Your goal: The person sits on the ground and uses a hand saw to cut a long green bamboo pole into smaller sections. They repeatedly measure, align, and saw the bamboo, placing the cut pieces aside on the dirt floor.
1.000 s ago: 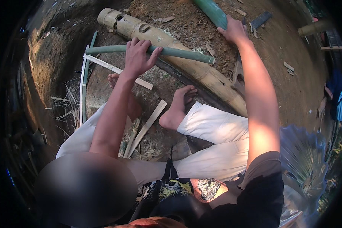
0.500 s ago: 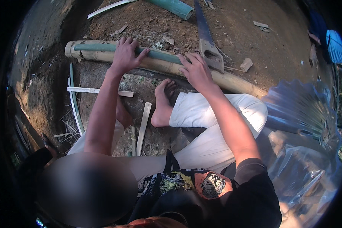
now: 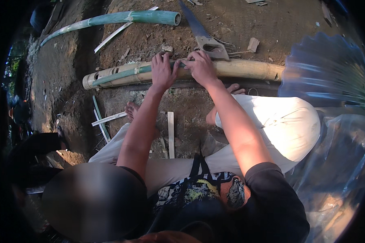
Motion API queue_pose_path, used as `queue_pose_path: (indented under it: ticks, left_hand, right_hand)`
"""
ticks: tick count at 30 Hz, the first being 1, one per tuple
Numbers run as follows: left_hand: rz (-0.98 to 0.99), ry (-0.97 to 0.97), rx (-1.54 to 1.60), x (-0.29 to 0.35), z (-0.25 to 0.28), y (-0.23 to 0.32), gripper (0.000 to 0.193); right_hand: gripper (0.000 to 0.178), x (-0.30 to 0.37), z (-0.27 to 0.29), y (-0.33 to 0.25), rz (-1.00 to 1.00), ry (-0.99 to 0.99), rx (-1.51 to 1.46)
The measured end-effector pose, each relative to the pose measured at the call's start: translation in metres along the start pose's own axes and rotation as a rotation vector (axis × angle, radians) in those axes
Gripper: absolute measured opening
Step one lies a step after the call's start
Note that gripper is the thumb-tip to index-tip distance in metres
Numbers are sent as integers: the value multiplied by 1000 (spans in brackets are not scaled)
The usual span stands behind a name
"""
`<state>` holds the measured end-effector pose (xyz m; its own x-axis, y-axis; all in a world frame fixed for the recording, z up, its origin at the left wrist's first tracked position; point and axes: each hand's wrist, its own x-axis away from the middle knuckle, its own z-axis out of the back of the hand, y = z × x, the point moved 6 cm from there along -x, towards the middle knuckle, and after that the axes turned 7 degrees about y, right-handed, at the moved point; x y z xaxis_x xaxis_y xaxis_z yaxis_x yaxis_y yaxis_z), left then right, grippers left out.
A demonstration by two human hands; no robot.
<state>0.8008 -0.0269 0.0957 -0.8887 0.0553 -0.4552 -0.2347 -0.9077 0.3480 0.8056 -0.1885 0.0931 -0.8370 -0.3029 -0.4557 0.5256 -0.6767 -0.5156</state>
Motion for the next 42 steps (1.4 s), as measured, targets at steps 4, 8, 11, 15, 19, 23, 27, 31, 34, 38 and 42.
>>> queue_pose_path:
  ticks: [4, 8, 11, 15, 19, 23, 27, 31, 34, 38, 42]
  left_hand:
    - [-109, 51, -185, 6, -7, 15, 42]
    - [-156, -67, -120, -3, -23, 24, 43]
    - [-181, -104, -99, -4, -32, 33, 45]
    - [-140, -60, -119, 0, -35, 45, 47]
    - [-38, -1, -170, 1, -31, 44, 47]
    - [-32, -25, -121, -1, -29, 50, 38]
    - [-142, -107, -53, -6, -35, 56, 26]
    - [-193, -99, -69, -3, -37, 60, 24]
    - [-255, -102, -53, 2, -42, 71, 28]
    - [-181, -83, -74, 5, -59, 90, 30]
    - [-250, -115, -72, -6, -69, 109, 29]
  right_hand:
    - [29, 8, 17, 13, -18, 103, -83]
    - [31, 8, 24, 24, -24, 81, -106]
    - [27, 10, 32, 33, -101, 86, -157]
    - [31, 15, 51, 37, -113, 104, -214]
    - [43, 16, 79, 45, -121, 180, 86]
    - [46, 18, 75, 57, -88, 14, 254]
    - [38, 16, 71, 48, -74, -101, 293]
    - [31, 34, 80, 28, -98, -72, 270]
    - [33, 48, 100, 15, -288, 69, 90]
    - [37, 33, 174, 5, -435, 186, -144]
    - [35, 0, 273, -11, -250, 39, 20]
